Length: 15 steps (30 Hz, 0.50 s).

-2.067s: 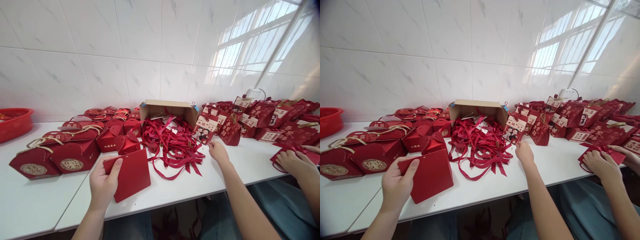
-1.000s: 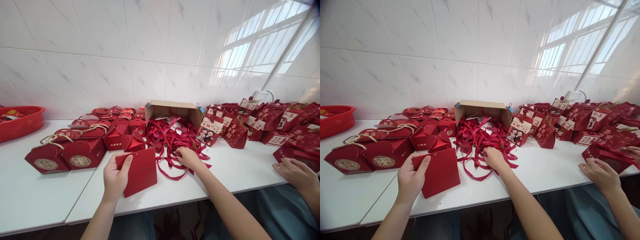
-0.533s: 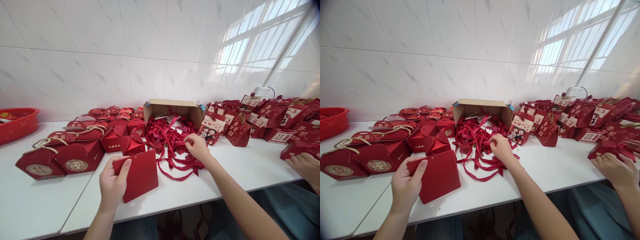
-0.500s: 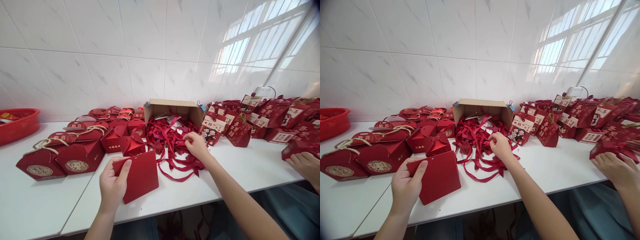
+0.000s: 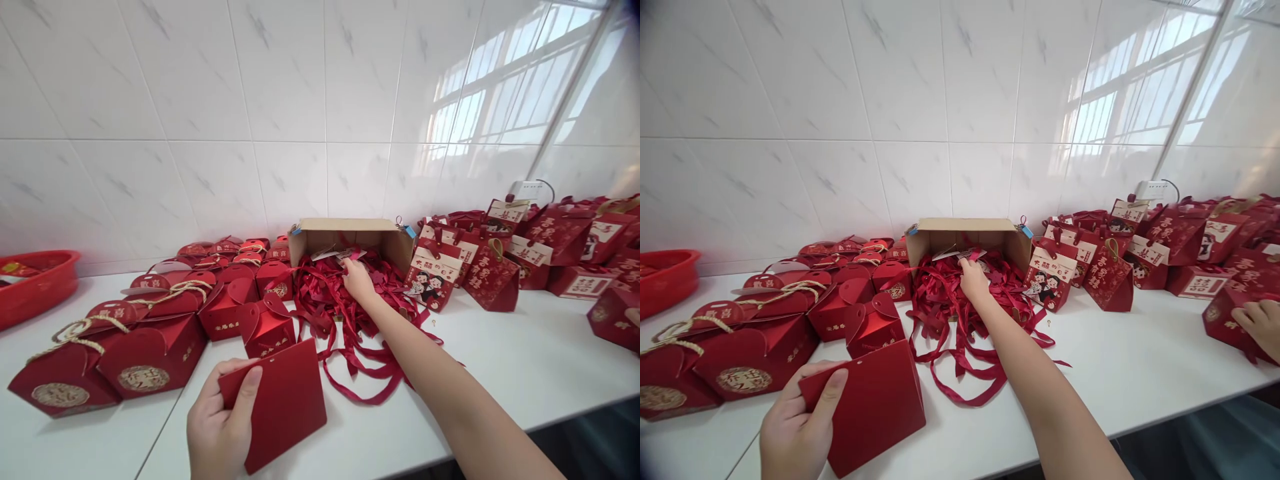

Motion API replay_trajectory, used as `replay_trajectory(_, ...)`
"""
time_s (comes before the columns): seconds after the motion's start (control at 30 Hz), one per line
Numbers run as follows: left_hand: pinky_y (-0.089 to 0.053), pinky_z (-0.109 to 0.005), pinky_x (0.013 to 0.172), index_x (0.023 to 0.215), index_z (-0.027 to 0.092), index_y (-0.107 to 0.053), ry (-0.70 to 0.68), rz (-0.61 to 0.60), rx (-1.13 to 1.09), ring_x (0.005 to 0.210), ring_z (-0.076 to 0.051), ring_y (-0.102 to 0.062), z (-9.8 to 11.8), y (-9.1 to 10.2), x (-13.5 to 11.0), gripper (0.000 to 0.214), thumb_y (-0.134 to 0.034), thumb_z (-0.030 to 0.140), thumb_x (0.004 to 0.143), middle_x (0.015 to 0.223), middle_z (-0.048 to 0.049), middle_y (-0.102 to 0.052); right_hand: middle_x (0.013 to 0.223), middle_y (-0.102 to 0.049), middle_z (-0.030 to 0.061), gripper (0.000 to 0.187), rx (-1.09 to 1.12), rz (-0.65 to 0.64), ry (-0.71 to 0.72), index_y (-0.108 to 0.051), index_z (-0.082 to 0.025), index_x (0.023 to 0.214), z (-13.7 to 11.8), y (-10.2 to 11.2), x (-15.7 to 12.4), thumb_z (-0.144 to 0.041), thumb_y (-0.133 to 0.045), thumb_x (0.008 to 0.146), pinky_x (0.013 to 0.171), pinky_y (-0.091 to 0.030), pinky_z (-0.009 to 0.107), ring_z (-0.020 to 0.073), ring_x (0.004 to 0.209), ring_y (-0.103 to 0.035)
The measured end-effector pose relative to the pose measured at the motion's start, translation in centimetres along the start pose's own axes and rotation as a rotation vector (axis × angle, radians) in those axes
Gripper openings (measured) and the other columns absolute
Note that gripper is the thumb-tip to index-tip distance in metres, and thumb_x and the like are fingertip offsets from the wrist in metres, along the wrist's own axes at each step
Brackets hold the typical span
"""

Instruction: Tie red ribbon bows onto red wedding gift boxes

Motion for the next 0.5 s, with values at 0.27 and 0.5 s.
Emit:
replay_trajectory(0.27,-0.047,-0.014,0.045,0.073,0.019,-0.058,-0.024,-0.005,-0.013,0.056,-0.012,-0.057,0.2,-0.1,-0.1,0.037,-0.071,0.053,0.063,0.068,0.0012,-0.060,0.112,-0.061,0.0072,0.023,-0.054,-0.063,-0.061,-0.060,-0.015,0.109,1.2,0.3,-0.3,-0.030,-0.055,0.092,0.085,-0.052,0.040,0.0191,0.099,-0.061)
replay_trajectory(0.5,-0.046,-0.015,0.043,0.074,0.020,-0.058,-0.008,-0.014,0.004,0.053,-0.012,-0.057,0.4,-0.1,-0.3,0.035,-0.069,0.052,0.065,0.063,0.0015,-0.061,0.115,-0.060,0.0078,0.028,-0.123,-0.227,-0.216,-0.057,-0.017,0.115,4.2,4.0,-0.4,-0.032,-0.056,0.091,0.082,-0.053,0.038,0.0190,0.097,-0.061)
Point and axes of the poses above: each hand's wrist, its own x-axis towards the middle knuckle, its own y-axis out of the back of the hand, z = x × y, the point moved 1 cm from there along x, towards the middle knuckle
